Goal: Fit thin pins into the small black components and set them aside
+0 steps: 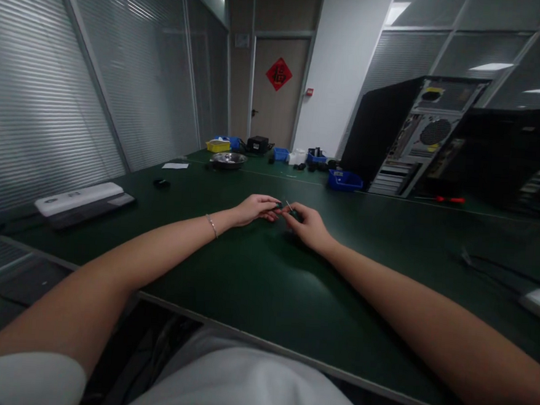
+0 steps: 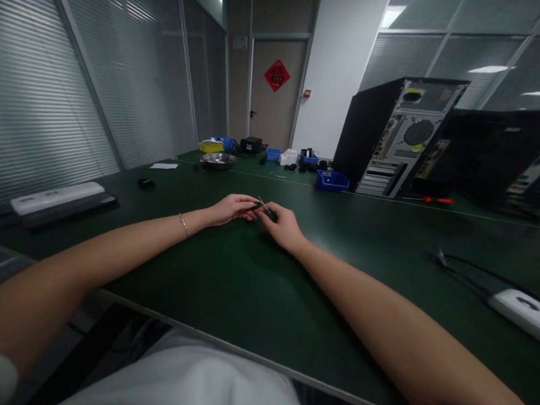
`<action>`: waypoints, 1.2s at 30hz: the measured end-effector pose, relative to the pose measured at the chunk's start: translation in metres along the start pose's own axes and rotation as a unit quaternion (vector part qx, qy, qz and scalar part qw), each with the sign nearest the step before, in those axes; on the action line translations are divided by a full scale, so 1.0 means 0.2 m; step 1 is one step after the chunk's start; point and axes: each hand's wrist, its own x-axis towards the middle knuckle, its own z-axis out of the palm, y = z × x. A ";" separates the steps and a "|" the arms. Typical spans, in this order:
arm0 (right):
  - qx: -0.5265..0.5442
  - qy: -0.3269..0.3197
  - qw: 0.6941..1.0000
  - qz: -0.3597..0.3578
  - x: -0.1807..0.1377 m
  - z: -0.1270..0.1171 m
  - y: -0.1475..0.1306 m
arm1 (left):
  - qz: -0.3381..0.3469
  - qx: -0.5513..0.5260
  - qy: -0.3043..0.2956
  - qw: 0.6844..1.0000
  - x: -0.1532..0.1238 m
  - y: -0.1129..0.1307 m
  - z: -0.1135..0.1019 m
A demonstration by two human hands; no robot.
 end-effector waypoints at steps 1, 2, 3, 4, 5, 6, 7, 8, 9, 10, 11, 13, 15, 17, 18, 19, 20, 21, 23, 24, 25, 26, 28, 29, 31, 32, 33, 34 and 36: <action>-0.003 0.002 1.000 -0.004 0.00 0.00 0.00 | 0.000 0.000 0.000 1.000 -0.01 0.00 0.00; -0.004 0.004 1.000 -0.007 0.00 0.00 0.01 | 0.000 0.000 0.002 1.000 -0.01 0.00 -0.01; 0.000 0.000 1.000 -0.009 0.01 0.00 0.01 | -0.002 0.000 0.004 1.000 -0.02 0.01 -0.01; 0.000 0.002 1.000 -0.012 0.01 0.00 0.01 | -0.003 0.002 0.004 1.000 -0.03 0.01 -0.01; -0.004 0.005 1.000 -0.018 0.01 0.00 0.01 | -0.003 0.005 0.001 1.000 -0.03 0.01 -0.02; -0.011 0.013 1.000 -0.020 0.02 0.00 0.02 | -0.003 0.007 -0.005 1.000 -0.04 0.02 -0.02; -0.020 0.023 0.999 -0.019 0.02 0.00 0.02 | -0.003 0.008 -0.012 1.000 -0.05 0.02 -0.02; -0.028 0.037 0.999 -0.008 0.03 0.00 0.02 | -0.003 0.009 -0.019 1.000 -0.05 0.03 -0.03; -0.038 0.052 0.998 0.013 0.03 0.00 0.03 | -0.003 0.007 -0.026 1.000 -0.06 0.03 -0.03; -0.046 0.061 0.997 0.031 0.03 0.00 0.03 | -0.003 0.005 -0.030 1.000 -0.06 0.03 -0.03; -0.048 0.057 0.996 0.043 0.03 0.00 0.03 | -0.002 0.002 -0.033 0.999 -0.06 0.03 -0.03; -0.044 0.043 0.997 0.052 0.03 0.00 0.03 | -0.005 -0.001 -0.035 0.999 -0.06 0.03 -0.03; -0.041 0.023 0.998 0.040 0.02 0.00 0.03 | -0.008 -0.003 -0.035 0.999 -0.06 0.02 -0.02; -0.042 0.017 0.999 0.023 0.02 0.00 0.03 | -0.008 -0.003 -0.037 0.999 -0.06 0.02 -0.02; -0.044 0.019 0.999 0.014 0.02 0.01 0.03 | -0.008 -0.003 -0.037 0.999 -0.06 0.02 -0.02; -0.048 0.022 0.999 0.006 0.02 0.01 0.02 | -0.007 -0.003 -0.036 0.999 -0.06 0.02 -0.02; -0.051 0.025 0.998 -0.002 0.01 0.01 0.02 | -0.006 -0.004 -0.036 0.999 -0.06 0.03 -0.01; -0.054 0.027 0.998 -0.014 0.01 0.01 0.02 | -0.006 -0.004 -0.037 0.999 -0.07 0.03 -0.01; -0.057 0.030 0.997 -0.038 0.00 0.01 0.02 | -0.004 -0.004 -0.040 0.999 -0.07 0.04 -0.01; -0.056 0.030 0.997 -0.050 -0.01 0.00 0.02 | -0.002 -0.004 -0.043 0.999 -0.07 0.04 -0.01; -0.053 0.029 0.996 -0.060 -0.01 0.00 0.02 | 0.000 -0.004 -0.046 0.999 -0.07 0.04 -0.01; -0.048 0.025 0.996 -0.067 -0.02 0.00 0.01 | 0.001 -0.004 -0.047 0.999 -0.07 0.04 -0.01; -0.040 0.013 0.997 -0.071 -0.02 -0.01 0.01 | 0.003 -0.004 -0.048 0.999 -0.07 0.03 -0.01; -0.037 0.010 0.997 -0.069 -0.03 -0.02 0.01 | 0.003 -0.004 -0.048 0.999 -0.06 0.03 -0.01; -0.032 0.009 0.998 -0.062 -0.03 -0.02 0.01 | 0.004 -0.002 -0.043 0.999 -0.06 0.03 -0.01; -0.029 0.010 0.998 -0.059 -0.03 -0.02 0.01 | 0.005 -0.001 -0.040 0.999 -0.07 0.03 0.00; -0.025 0.010 0.998 -0.058 -0.03 -0.02 0.01 | 0.006 0.001 -0.037 0.999 -0.07 0.03 0.00; -0.022 0.011 0.998 -0.056 -0.03 -0.02 0.01 | 0.007 0.003 -0.033 0.999 -0.07 0.03 0.00; -0.011 0.004 0.999 -0.040 -0.02 -0.02 0.02 | 0.009 0.009 -0.030 0.999 -0.07 0.04 0.00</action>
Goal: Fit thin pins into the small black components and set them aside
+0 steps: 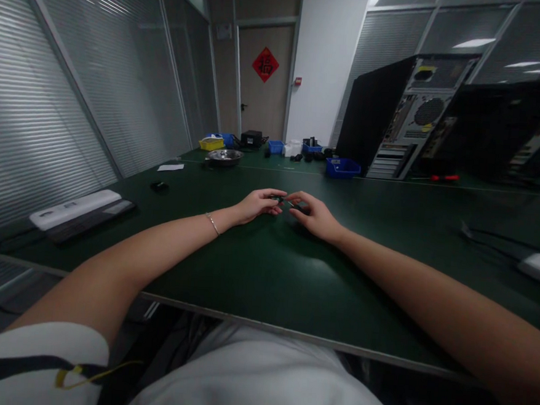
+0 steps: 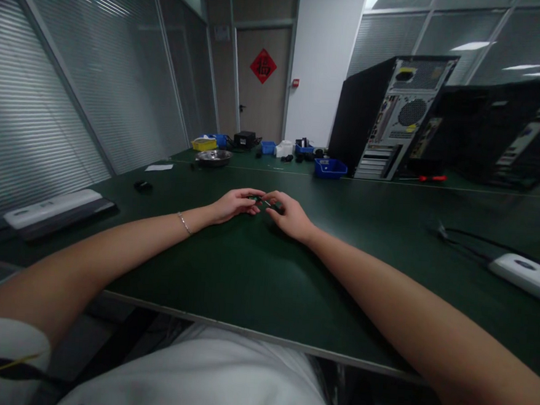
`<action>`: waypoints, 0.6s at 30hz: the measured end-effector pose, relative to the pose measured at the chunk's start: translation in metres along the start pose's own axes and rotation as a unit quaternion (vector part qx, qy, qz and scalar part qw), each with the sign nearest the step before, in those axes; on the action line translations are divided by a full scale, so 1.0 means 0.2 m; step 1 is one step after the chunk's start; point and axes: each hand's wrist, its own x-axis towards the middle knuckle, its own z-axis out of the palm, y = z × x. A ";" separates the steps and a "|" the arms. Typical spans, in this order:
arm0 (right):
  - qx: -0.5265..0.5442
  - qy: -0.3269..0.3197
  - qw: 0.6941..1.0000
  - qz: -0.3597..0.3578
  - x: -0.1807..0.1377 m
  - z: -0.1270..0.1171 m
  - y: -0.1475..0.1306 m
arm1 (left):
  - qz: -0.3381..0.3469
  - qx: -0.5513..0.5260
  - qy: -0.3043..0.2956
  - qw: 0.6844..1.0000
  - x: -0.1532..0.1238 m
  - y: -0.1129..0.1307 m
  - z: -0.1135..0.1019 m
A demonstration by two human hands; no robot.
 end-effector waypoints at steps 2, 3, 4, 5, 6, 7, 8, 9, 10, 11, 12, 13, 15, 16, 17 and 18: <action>0.023 -0.021 0.999 0.037 0.00 0.00 0.00 | 0.003 0.004 0.000 1.000 0.00 0.00 0.00; 0.038 -0.033 0.997 0.057 0.00 -0.01 0.00 | 0.005 0.005 -0.001 1.000 0.00 0.00 -0.01; 0.052 -0.044 0.995 0.073 0.00 -0.01 0.00 | 0.007 0.008 -0.003 1.000 0.00 -0.01 -0.01; 0.062 -0.052 0.993 0.084 0.00 -0.01 0.00 | 0.008 0.011 -0.006 1.000 0.00 -0.01 -0.01; 0.069 -0.056 0.992 0.088 0.00 -0.02 -0.01 | 0.009 0.016 -0.009 1.000 0.00 -0.02 -0.01; 0.073 -0.058 0.992 0.089 0.00 -0.02 -0.01 | 0.011 0.023 -0.011 1.000 0.01 -0.02 -0.01; 0.075 -0.059 0.992 0.088 0.00 -0.02 -0.01 | 0.013 0.029 -0.012 0.999 0.01 -0.03 -0.01; 0.076 -0.060 0.991 0.088 0.00 -0.02 -0.01 | 0.018 0.036 -0.011 0.999 0.01 -0.03 -0.01; 0.077 -0.062 0.991 0.089 0.00 -0.02 -0.01 | 0.023 0.043 -0.008 0.999 0.01 -0.04 -0.01; 0.078 -0.064 0.991 0.089 0.00 -0.02 -0.01 | 0.029 0.049 -0.005 0.998 0.01 -0.04 -0.01; 0.078 -0.065 0.991 0.088 0.01 -0.02 0.00 | 0.034 0.055 -0.001 0.998 0.01 -0.04 -0.01; 0.077 -0.065 0.991 0.086 0.01 -0.01 0.00 | 0.038 0.061 0.002 0.997 0.00 -0.04 0.00; 0.076 -0.068 0.992 0.079 0.01 -0.01 0.01 | 0.040 0.068 0.006 0.997 0.00 -0.03 0.00; 0.077 -0.069 0.992 0.075 0.01 -0.01 0.01 | 0.041 0.065 0.008 0.997 -0.01 -0.03 0.00; 0.079 -0.071 0.992 0.071 0.02 -0.01 0.01 | 0.040 0.059 0.008 0.997 -0.01 -0.02 0.00; 0.081 -0.072 0.992 0.066 0.02 -0.01 0.01 | 0.038 0.051 0.008 0.998 -0.01 -0.02 0.01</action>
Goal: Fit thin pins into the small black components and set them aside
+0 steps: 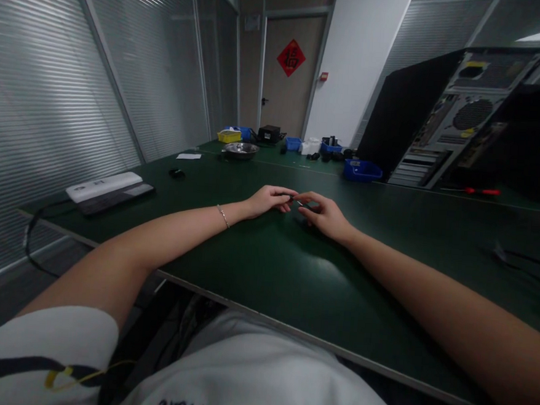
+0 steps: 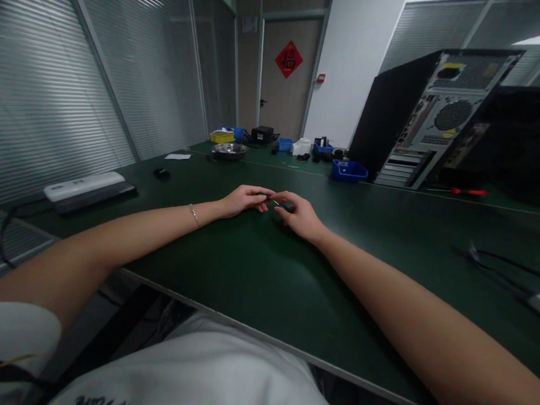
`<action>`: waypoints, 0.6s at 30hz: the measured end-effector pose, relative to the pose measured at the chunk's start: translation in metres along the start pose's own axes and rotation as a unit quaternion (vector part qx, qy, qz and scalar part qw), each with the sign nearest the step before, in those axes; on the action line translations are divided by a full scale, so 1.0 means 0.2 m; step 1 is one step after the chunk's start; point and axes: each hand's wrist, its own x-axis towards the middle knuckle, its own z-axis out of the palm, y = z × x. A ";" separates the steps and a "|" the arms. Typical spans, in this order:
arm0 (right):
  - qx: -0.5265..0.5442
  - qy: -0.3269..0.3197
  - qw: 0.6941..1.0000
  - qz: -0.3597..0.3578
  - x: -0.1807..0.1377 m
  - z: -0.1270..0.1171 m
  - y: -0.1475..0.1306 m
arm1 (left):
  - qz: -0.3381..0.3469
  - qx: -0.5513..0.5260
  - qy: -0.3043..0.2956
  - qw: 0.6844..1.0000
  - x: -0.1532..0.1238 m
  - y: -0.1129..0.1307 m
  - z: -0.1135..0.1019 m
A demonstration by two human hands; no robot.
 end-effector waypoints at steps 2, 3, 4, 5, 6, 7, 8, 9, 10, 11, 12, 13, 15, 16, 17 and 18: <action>0.004 -0.002 1.000 -0.008 0.00 0.00 0.00 | -0.005 -0.020 -0.002 1.000 0.00 0.01 0.00; 0.005 -0.003 1.000 -0.011 0.00 0.00 0.00 | -0.009 -0.030 -0.004 1.000 0.00 0.01 0.00; 0.008 -0.005 1.000 -0.014 0.01 0.00 0.00 | -0.014 -0.038 -0.008 0.999 -0.01 0.01 0.00; 0.012 -0.007 1.000 -0.016 0.01 0.00 0.00 | -0.020 -0.047 -0.013 0.999 -0.01 0.01 -0.01; 0.017 -0.009 1.000 -0.019 0.01 0.00 0.00 | -0.026 -0.055 -0.017 0.998 -0.01 0.01 -0.01; 0.022 -0.012 0.999 -0.021 0.01 0.00 0.00 | -0.032 -0.063 -0.023 0.997 -0.01 0.01 -0.01; 0.026 -0.014 0.999 -0.022 0.01 0.00 0.00 | -0.038 -0.070 -0.028 0.996 -0.01 0.01 -0.02; 0.030 -0.016 0.999 -0.023 0.01 0.00 0.00 | -0.043 -0.075 -0.034 0.996 -0.02 0.01 -0.02; 0.033 -0.018 0.999 -0.024 0.01 0.00 0.00 | -0.048 -0.079 -0.039 0.995 -0.02 0.01 -0.03; 0.037 -0.021 0.999 -0.025 0.01 0.00 0.00 | -0.052 -0.083 -0.043 0.994 -0.02 0.01 -0.03; 0.043 -0.025 0.998 -0.025 0.01 0.00 -0.01 | -0.054 -0.085 -0.047 0.994 -0.02 0.01 -0.04; 0.049 -0.028 0.998 -0.025 0.00 0.00 -0.01 | -0.056 -0.088 -0.050 0.993 -0.02 0.02 -0.04; 0.063 -0.034 0.997 -0.025 0.00 -0.01 -0.02 | -0.059 -0.092 -0.054 0.992 -0.02 0.02 -0.04; 0.068 -0.035 0.997 -0.024 0.00 -0.01 -0.02 | -0.061 -0.094 -0.054 0.992 -0.02 0.02 -0.04; 0.072 -0.034 0.997 -0.023 0.00 -0.01 -0.02 | -0.063 -0.094 -0.053 0.992 -0.02 0.02 -0.04; 0.075 -0.032 0.996 -0.021 0.00 -0.01 -0.02 | -0.065 -0.093 -0.049 0.992 -0.02 0.02 -0.04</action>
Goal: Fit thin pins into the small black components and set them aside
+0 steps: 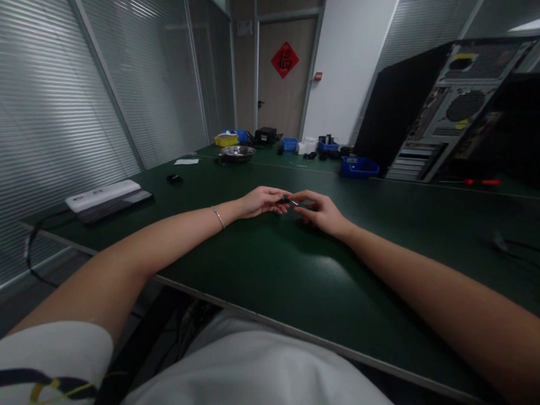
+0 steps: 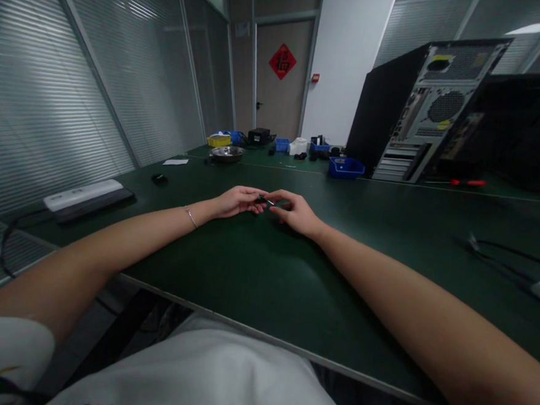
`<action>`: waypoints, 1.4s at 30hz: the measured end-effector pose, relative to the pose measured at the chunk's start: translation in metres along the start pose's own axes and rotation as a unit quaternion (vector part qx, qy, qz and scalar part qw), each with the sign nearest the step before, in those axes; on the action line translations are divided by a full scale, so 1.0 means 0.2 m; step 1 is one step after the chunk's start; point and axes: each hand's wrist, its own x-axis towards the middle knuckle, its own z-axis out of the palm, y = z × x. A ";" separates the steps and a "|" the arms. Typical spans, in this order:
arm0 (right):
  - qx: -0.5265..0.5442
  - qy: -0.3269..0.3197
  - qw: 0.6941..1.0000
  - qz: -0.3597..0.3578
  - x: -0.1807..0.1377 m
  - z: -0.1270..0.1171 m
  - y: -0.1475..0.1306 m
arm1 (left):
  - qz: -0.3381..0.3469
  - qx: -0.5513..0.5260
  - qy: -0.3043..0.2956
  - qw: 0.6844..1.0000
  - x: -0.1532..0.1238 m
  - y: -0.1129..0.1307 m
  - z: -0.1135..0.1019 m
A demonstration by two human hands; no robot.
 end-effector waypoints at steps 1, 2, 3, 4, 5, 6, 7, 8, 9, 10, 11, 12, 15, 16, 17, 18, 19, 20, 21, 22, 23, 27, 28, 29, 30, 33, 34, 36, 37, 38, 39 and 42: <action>0.002 0.003 1.000 0.002 0.00 0.00 0.00 | 0.000 0.002 0.005 1.000 0.00 0.00 0.00; 0.003 0.008 1.000 0.005 0.00 0.00 0.00 | 0.000 0.005 0.012 1.000 0.00 0.00 0.00; 0.004 0.013 1.000 0.008 0.00 0.01 0.00 | 0.001 0.009 0.019 1.000 0.00 0.00 0.01; 0.005 0.019 1.000 0.011 0.01 0.01 0.01 | 0.004 0.012 0.028 1.000 0.00 0.00 0.01; 0.005 0.026 1.000 0.015 0.01 0.01 0.01 | 0.008 0.015 0.039 0.999 0.01 0.00 0.01; 0.004 0.033 0.999 0.019 0.01 0.01 0.02 | 0.013 0.018 0.051 0.998 0.01 0.00 0.02; 0.002 0.041 0.999 0.024 0.01 0.01 0.02 | 0.020 0.021 0.066 0.997 0.01 -0.01 0.02; 0.000 0.048 0.998 0.029 0.01 0.01 0.02 | 0.026 0.026 0.081 0.996 0.02 -0.01 0.02; -0.004 0.055 0.998 0.034 0.01 0.02 0.03 | 0.033 0.031 0.096 0.994 0.02 -0.01 0.01; -0.008 0.059 0.998 0.038 0.01 0.02 0.03 | 0.041 0.039 0.110 0.992 0.03 -0.02 0.01; -0.013 0.061 0.997 0.040 0.01 0.02 0.03 | 0.049 0.048 0.122 0.990 0.04 -0.02 0.00; -0.019 0.062 0.997 0.040 0.01 0.02 0.04 | 0.057 0.058 0.132 0.988 0.04 -0.03 0.00; -0.032 0.061 0.997 0.034 0.00 0.02 0.04 | 0.079 0.104 0.131 0.983 0.05 -0.04 -0.01; -0.036 0.062 0.997 0.033 0.00 0.01 0.04 | 0.083 0.129 0.122 0.981 0.05 -0.04 -0.01; -0.039 0.063 0.997 0.034 0.00 0.01 0.04 | 0.086 0.155 0.110 0.978 0.05 -0.04 0.00; -0.041 0.064 0.997 0.034 0.00 0.02 0.04 | 0.090 0.178 0.097 0.975 0.04 -0.04 0.00; -0.043 0.064 0.996 0.034 -0.01 0.02 0.04 | 0.096 0.195 0.082 0.973 0.04 -0.03 0.01; -0.044 0.063 0.997 0.031 -0.01 0.02 0.03 | 0.101 0.206 0.066 0.971 0.03 -0.03 0.02; -0.045 0.062 0.997 0.027 -0.01 0.02 0.03 | 0.105 0.211 0.052 0.970 0.03 -0.03 0.02; -0.046 0.060 0.997 0.023 -0.02 0.02 0.03 | 0.107 0.216 0.042 0.970 0.03 -0.02 0.03; -0.047 0.060 0.997 0.020 -0.02 0.02 0.02 | 0.106 0.222 0.038 0.969 0.02 -0.02 0.03; -0.054 0.070 0.996 0.023 -0.02 0.02 0.03 | 0.096 0.219 0.052 0.970 0.02 -0.02 0.03; -0.056 0.070 0.996 0.024 -0.02 0.02 0.03 | 0.096 0.199 0.055 0.974 0.02 -0.02 0.03; -0.057 0.069 0.996 0.026 -0.02 0.02 0.03 | 0.095 0.171 0.060 0.979 0.02 -0.02 0.03; -0.059 0.068 0.996 0.027 -0.02 0.02 0.04 | 0.092 0.138 0.069 0.984 0.03 -0.02 0.02; -0.063 0.067 0.995 0.027 -0.02 0.01 0.04 | 0.075 0.039 0.107 0.991 0.03 -0.02 0.01; -0.063 0.066 0.996 0.027 -0.02 0.01 0.04 | 0.070 0.011 0.119 0.990 0.03 -0.02 0.01; -0.063 0.060 0.996 0.025 -0.02 0.01 0.04 | 0.063 -0.033 0.135 0.988 0.04 -0.01 0.00; -0.064 0.058 0.996 0.024 -0.02 0.01 0.04 | 0.060 -0.046 0.141 0.987 0.04 -0.01 0.00; -0.064 0.054 0.996 0.023 -0.02 0.01 0.04 | 0.057 -0.055 0.145 0.986 0.04 -0.01 0.00; -0.065 0.051 0.996 0.022 -0.02 0.01 0.04 | 0.056 -0.060 0.149 0.986 0.04 -0.01 0.00; -0.066 0.044 0.997 0.019 -0.02 0.01 0.04 | 0.054 -0.062 0.157 0.984 0.03 0.00 -0.01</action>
